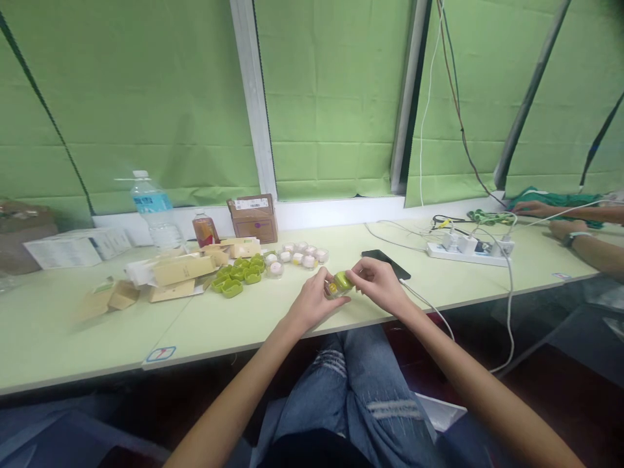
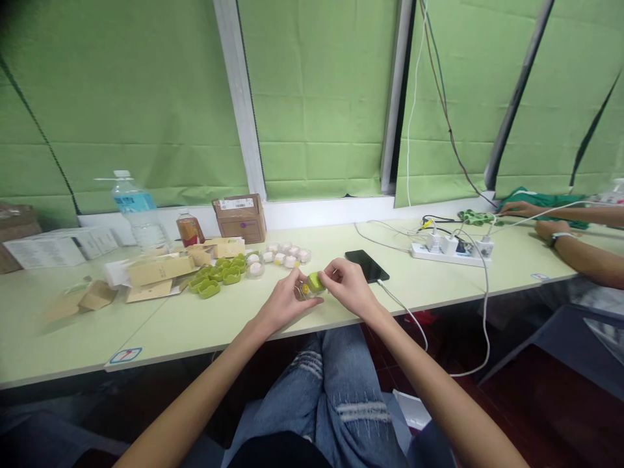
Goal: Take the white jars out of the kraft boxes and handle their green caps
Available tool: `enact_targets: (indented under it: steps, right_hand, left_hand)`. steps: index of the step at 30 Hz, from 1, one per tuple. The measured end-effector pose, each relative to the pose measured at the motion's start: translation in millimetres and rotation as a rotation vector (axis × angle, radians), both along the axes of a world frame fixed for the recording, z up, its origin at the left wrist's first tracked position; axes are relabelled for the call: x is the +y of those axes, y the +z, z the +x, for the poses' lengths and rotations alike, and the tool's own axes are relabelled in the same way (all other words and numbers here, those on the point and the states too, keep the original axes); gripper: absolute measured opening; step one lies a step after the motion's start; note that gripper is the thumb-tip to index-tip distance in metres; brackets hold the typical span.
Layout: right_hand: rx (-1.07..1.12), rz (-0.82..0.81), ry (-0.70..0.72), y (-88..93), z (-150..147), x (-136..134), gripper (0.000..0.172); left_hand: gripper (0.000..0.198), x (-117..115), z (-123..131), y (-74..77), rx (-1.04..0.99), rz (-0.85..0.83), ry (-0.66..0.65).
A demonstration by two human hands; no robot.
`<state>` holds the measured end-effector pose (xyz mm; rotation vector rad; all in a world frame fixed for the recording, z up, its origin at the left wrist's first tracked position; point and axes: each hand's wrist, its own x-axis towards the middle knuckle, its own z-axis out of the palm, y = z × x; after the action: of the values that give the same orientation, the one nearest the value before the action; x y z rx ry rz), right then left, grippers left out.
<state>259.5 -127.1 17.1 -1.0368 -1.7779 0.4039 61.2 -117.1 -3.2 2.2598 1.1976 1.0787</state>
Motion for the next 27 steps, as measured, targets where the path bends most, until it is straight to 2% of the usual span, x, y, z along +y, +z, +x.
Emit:
enact_targets:
  steps: [7, 13, 18, 27]
  right_hand:
    - [0.074, -0.169, 0.142, 6.1, 5.1, -4.0, 0.042]
    - [0.067, -0.106, 0.145, 0.1, 1.2, 0.4, 0.035]
    - [-0.004, -0.037, 0.119, -5.6, -2.7, 3.0, 0.029]
    - [0.027, -0.099, 0.197, -2.0, -4.5, 0.1, 0.033]
  left_hand:
    - [0.040, 4.8, -0.2, -2.6, -0.180, -0.045, -0.115]
    - [0.043, 6.8, 3.2, -1.7, -0.328, -0.142, -0.110]
    - [0.044, 7.9, 3.8, -3.0, -0.337, -0.150, -0.103]
    - [0.043, 2.5, 2.3, -1.7, -0.368, -0.124, -0.117]
